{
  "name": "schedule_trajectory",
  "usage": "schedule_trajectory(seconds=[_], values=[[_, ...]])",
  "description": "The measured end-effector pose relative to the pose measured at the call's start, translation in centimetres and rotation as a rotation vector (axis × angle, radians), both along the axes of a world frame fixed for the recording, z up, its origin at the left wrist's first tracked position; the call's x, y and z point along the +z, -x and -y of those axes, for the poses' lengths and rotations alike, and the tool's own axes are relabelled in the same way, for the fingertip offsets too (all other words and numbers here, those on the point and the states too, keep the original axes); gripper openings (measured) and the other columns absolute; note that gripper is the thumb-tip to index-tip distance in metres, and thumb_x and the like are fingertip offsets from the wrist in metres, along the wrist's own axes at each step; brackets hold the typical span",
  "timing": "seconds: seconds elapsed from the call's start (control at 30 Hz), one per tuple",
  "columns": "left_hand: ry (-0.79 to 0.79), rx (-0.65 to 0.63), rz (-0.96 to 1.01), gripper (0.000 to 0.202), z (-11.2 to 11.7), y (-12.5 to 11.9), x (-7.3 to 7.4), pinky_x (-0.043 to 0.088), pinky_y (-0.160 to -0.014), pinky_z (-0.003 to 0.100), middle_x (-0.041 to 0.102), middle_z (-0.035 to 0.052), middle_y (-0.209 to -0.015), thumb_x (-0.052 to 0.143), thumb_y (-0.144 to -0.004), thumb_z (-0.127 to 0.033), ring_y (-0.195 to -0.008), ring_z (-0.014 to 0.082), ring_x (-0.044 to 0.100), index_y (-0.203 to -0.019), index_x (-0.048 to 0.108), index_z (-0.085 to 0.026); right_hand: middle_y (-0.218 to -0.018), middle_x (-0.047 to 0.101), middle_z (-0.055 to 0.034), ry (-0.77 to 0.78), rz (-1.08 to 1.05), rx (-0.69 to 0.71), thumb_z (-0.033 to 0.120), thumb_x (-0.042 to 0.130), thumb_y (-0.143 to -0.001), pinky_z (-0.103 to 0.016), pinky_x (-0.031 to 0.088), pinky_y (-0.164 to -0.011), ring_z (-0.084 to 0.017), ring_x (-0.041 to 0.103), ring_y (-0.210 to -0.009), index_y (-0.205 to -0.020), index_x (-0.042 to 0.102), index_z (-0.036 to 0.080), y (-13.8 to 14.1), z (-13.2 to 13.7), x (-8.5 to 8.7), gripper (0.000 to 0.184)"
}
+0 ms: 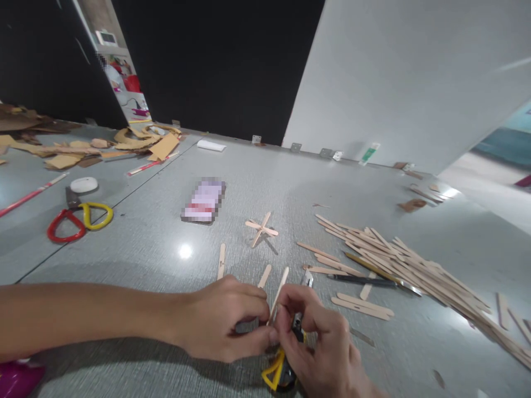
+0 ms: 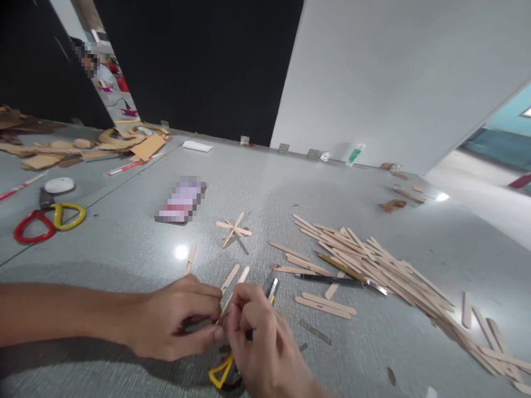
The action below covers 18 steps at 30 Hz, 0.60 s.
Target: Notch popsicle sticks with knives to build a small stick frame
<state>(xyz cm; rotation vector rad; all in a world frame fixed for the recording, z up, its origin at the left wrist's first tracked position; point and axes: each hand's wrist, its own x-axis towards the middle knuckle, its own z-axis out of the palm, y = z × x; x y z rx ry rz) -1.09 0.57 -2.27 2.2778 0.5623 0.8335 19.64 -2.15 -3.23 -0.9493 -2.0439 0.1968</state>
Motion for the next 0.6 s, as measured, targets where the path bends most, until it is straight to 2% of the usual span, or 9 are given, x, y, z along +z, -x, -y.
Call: schedule_trajectory(seconds=[0.2,0.47,0.6], values=[[0.048,0.088,0.036,0.032,-0.07,-0.20,-0.13,0.028,-0.050,0.021,0.038,-0.0066,-0.058,0.053,-0.090,-0.012,-0.052,0.0066,0.036,-0.061,0.040,-0.018,-0.085,0.068,0.0022,-0.029,-0.002,0.016,0.009,0.056,-0.098,-0.016,0.058,-0.060,-0.010,0.073,-0.066,-0.100,0.039,0.027,-0.11,-0.15,-0.04,0.025],[-0.059,0.144,0.018,0.030,0.23,-0.10,-0.71,0.029,-0.052,0.022,0.038,-0.0070,-0.058,0.053,-0.090,-0.012,-0.052,0.0066,0.036,-0.063,0.041,-0.017,-0.090,0.069,-0.0009,-0.028,-0.021,0.020,0.008,0.055,-0.098,-0.019,0.059,-0.061,-0.012,0.075,-0.068,-0.105,0.040,0.026,0.07,-0.38,-0.03,0.024],[-0.069,0.157,0.012,0.031,0.18,-0.01,-0.69,0.028,-0.052,0.022,0.038,-0.0070,-0.059,0.052,-0.093,-0.014,-0.052,0.0067,0.035,-0.065,0.040,-0.018,-0.086,0.068,0.0011,-0.043,-0.014,0.046,0.008,0.056,-0.097,-0.017,0.059,-0.058,-0.010,0.072,-0.064,-0.102,0.041,0.026,0.30,-0.22,0.30,0.024]])
